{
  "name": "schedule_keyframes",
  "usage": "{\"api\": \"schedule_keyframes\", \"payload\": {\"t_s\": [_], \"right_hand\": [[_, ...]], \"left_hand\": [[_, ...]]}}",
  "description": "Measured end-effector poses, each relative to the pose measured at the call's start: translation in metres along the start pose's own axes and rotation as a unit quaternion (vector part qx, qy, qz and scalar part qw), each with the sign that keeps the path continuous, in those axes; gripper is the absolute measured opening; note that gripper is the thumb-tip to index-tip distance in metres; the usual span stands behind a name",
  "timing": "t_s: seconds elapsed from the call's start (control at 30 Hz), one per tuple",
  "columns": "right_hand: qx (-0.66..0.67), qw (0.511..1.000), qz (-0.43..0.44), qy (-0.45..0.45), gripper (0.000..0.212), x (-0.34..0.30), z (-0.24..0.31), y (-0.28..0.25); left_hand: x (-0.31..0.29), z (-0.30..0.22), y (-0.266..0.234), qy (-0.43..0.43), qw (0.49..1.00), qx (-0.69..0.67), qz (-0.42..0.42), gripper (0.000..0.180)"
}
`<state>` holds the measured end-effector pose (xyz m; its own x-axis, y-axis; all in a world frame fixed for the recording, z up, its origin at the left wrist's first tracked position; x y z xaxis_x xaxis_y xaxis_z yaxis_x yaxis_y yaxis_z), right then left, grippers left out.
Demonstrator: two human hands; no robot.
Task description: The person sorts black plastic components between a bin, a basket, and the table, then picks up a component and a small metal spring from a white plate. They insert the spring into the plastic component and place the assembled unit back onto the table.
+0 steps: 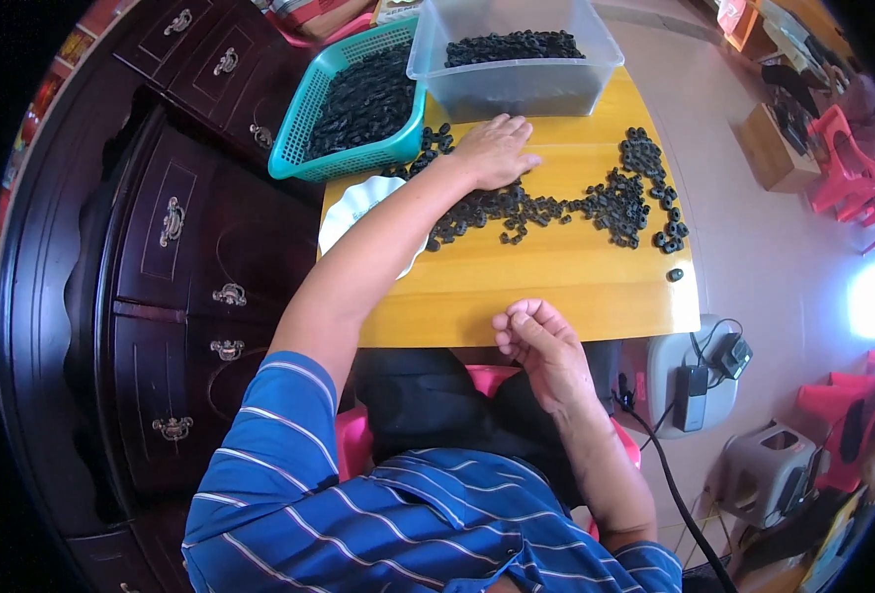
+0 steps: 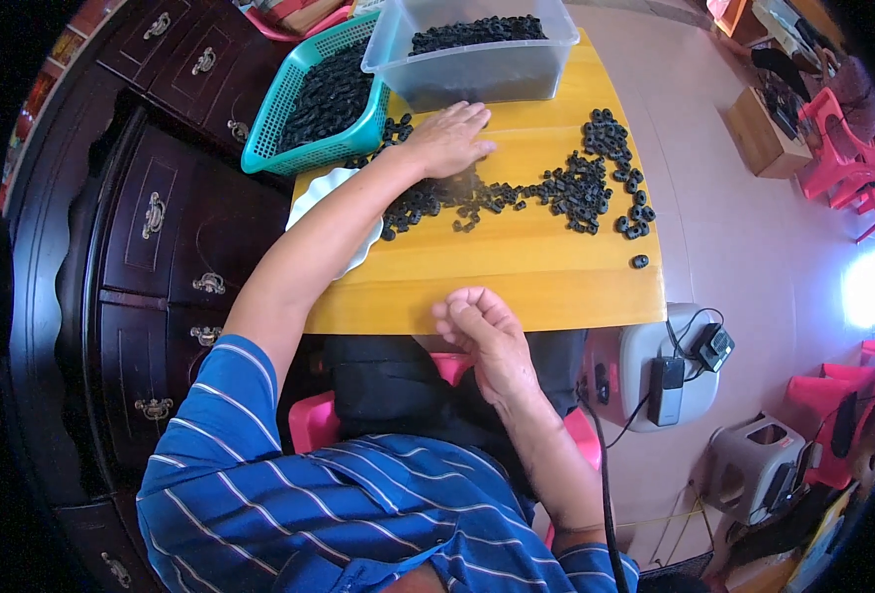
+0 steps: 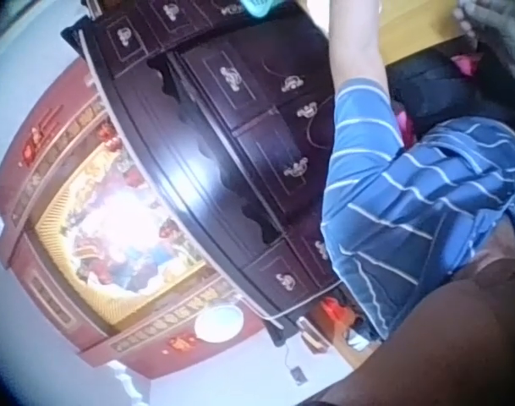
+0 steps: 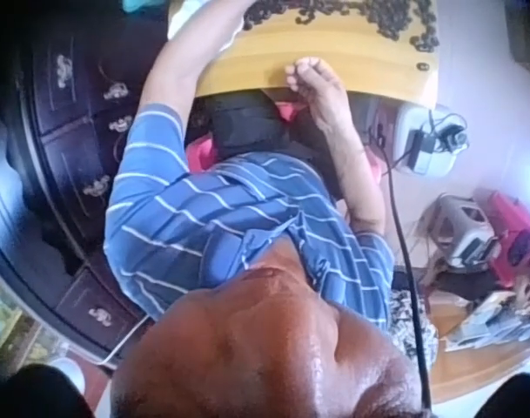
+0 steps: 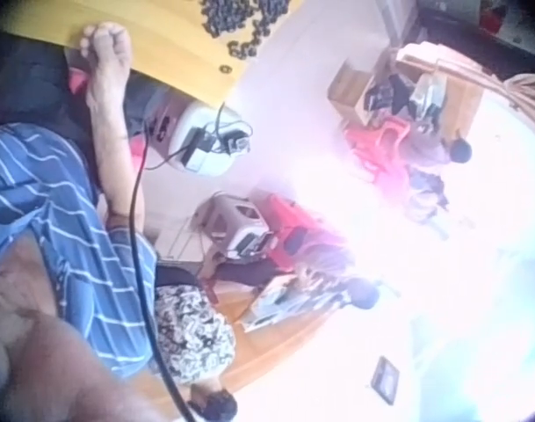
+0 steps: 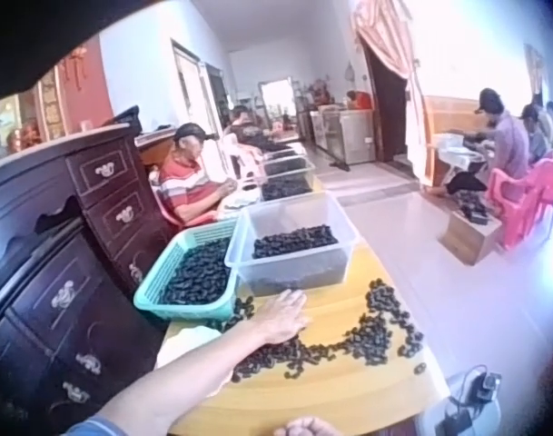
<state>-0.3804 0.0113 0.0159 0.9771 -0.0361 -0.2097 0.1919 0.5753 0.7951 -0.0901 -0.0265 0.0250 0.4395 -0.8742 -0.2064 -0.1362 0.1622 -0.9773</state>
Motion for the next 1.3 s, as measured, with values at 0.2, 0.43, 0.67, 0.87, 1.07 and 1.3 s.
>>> {"api": "schedule_keyframes", "payload": {"t_s": [0.2,0.43,0.67,0.87,1.07,1.3], "right_hand": [[0.005,1.000,0.007,0.000,0.011,0.001,-0.001,-0.003],[0.002,1.000,0.020,-0.007,0.009,0.001,0.000,-0.003],[0.006,1.000,0.026,-0.010,0.009,0.002,0.001,-0.003],[0.020,1.000,0.010,-0.017,0.012,0.001,0.006,-0.003],[0.045,0.999,0.013,-0.010,0.011,0.001,0.010,-0.005],[0.058,0.998,0.018,0.003,0.010,0.000,0.011,-0.004]], "left_hand": [[-0.025,0.023,-0.008,-0.055,0.998,0.036,0.022,0.079],[-0.033,0.034,-0.017,-0.081,0.995,0.045,-0.025,0.060],[0.005,-0.068,-0.021,0.148,0.964,0.064,-0.211,0.051],[0.053,-0.168,-0.027,0.224,0.960,0.010,-0.170,0.060],[0.100,-0.197,-0.022,0.209,0.970,0.002,-0.121,0.062],[0.102,-0.159,-0.034,0.096,0.994,-0.009,0.045,0.062]]}}
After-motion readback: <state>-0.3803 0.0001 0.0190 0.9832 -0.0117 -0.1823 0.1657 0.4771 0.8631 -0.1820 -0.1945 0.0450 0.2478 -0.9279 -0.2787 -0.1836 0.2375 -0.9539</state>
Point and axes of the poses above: each hand's wrist, its own x-axis towards the middle knuckle, its own y-axis out of the palm, z = x × y, the point moved 4 cm from there along x, towards the middle knuckle, and after that the axes turned 10 degrees about z, right-handed, at the moved point
